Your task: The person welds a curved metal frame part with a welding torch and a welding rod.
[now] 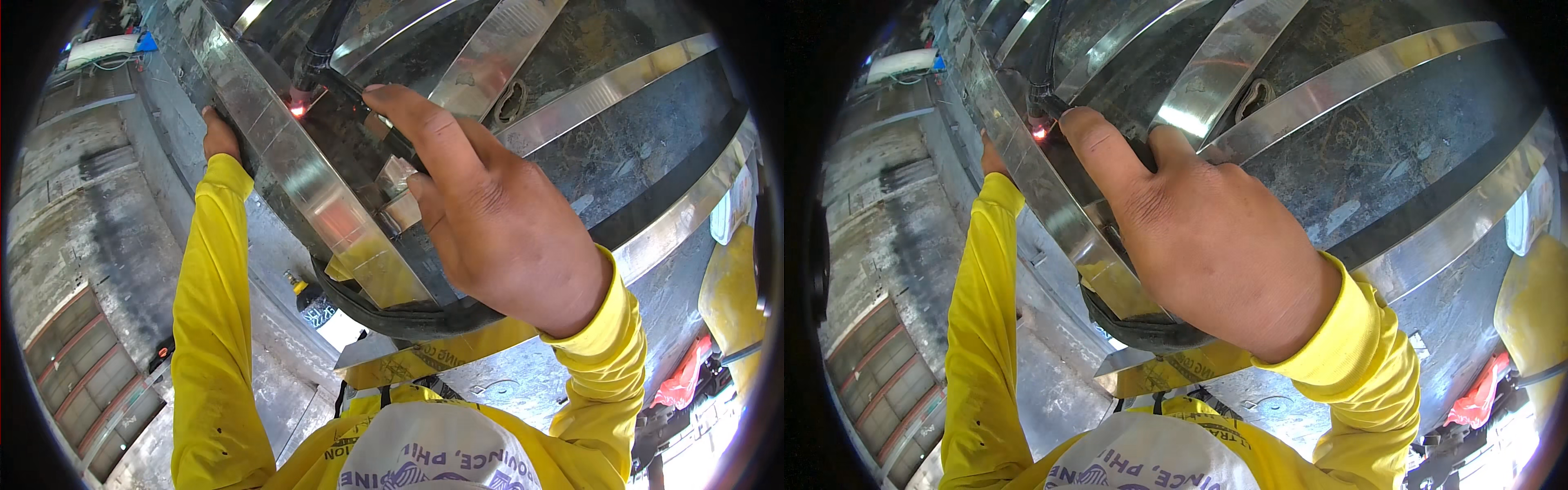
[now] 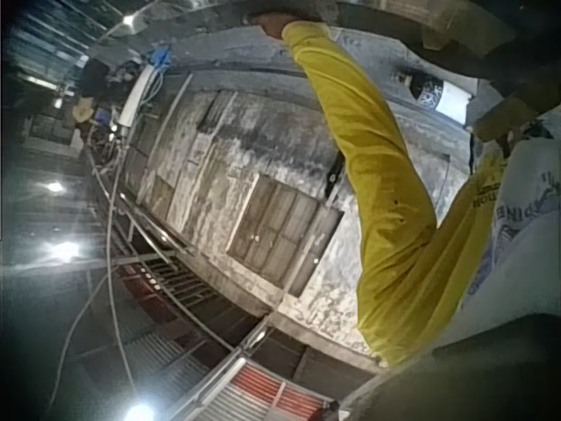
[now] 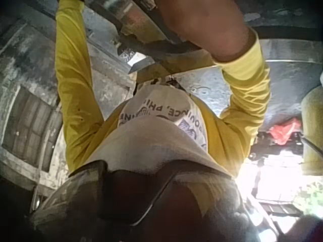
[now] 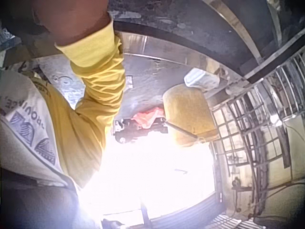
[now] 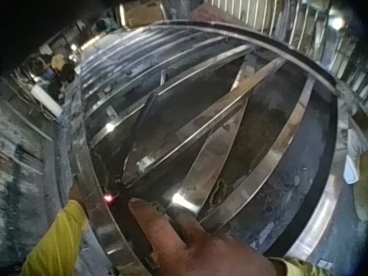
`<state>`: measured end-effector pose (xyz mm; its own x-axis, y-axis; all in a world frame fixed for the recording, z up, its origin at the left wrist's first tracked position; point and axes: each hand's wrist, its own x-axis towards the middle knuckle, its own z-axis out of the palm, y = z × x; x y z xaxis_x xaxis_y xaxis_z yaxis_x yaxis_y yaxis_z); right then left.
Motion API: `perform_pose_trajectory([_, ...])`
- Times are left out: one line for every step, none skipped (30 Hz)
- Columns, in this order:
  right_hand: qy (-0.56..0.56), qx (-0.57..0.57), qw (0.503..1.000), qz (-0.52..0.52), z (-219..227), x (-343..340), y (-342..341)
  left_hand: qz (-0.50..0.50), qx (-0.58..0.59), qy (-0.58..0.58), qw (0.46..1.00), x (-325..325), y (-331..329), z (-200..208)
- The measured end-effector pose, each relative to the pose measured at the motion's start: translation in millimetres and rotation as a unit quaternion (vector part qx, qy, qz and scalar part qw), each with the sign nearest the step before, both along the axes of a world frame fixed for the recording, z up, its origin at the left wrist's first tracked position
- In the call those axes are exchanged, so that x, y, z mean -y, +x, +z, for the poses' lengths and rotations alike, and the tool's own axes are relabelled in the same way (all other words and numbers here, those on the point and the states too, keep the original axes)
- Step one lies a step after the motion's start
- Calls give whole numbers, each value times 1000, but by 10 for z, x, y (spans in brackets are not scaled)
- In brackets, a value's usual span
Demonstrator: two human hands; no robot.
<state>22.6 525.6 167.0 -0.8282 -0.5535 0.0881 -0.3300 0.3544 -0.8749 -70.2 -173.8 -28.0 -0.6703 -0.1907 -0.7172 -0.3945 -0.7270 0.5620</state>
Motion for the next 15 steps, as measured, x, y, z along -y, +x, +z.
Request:
perform_pose_trajectory([54, 24, 998, 7, -147, 109, -26, 17, 14, -83, 996, -832, 248, -675])
perform_pose_trajectory([95, 41, 994, 18, -204, 107, -45, 24, 17, -184, 983, -1666, 333, -846])
perform_pose_trajectory([115, 50, 992, 27, -170, 74, -54, 32, 11, -303, 952, -2063, 269, -578])
perform_pose_trajectory([107, 44, 993, 26, -118, 55, -43, 51, 52, -336, 939, -2203, 246, -263])
perform_pose_trajectory([88, 38, 995, 25, -86, 57, -34, 55, 49, -349, 934, -2252, 288, 31])
perform_pose_trajectory([64, 22, 998, 8, -85, 39, -6, 5, 110, -474, 873, -2333, 308, 193])
perform_pose_trajectory([46, 7, 999, -10, -97, 26, 17, -45, 170, -583, 793, -2400, 305, 265])
perform_pose_trajectory([-5, -2, 1000, 2, 16, 79, 8, -3, 136, -538, 832, -1477, 279, 453])
perform_pose_trajectory([25, 7, 1000, -8, -80, 43, -2, -96, 168, -640, 743, -1895, 274, 176])
perform_pose_trajectory([13, 14, 1000, -4, -57, 50, -3, -65, 157, -598, 784, -1690, 243, 189])
perform_pose_trajectory([0, 21, 1000, 0, -46, 59, -5, -34, 146, -553, 819, -1464, 226, 188])
perform_pose_trajectory([4, 22, 1000, -1, -57, 53, -4, -36, 146, -550, 821, -1478, 234, 100])
perform_pose_trajectory([10, 19, 1000, -3, -61, 47, -2, -65, 156, -592, 788, -1482, 243, 35])
perform_pose_trajectory([16, 17, 1000, -5, -71, 45, 0, -93, 166, -631, 752, -1521, 252, 6])
perform_pose_trajectory([18, 18, 1000, -5, -77, 44, 0, -94, 166, -630, 753, -1553, 251, -4])
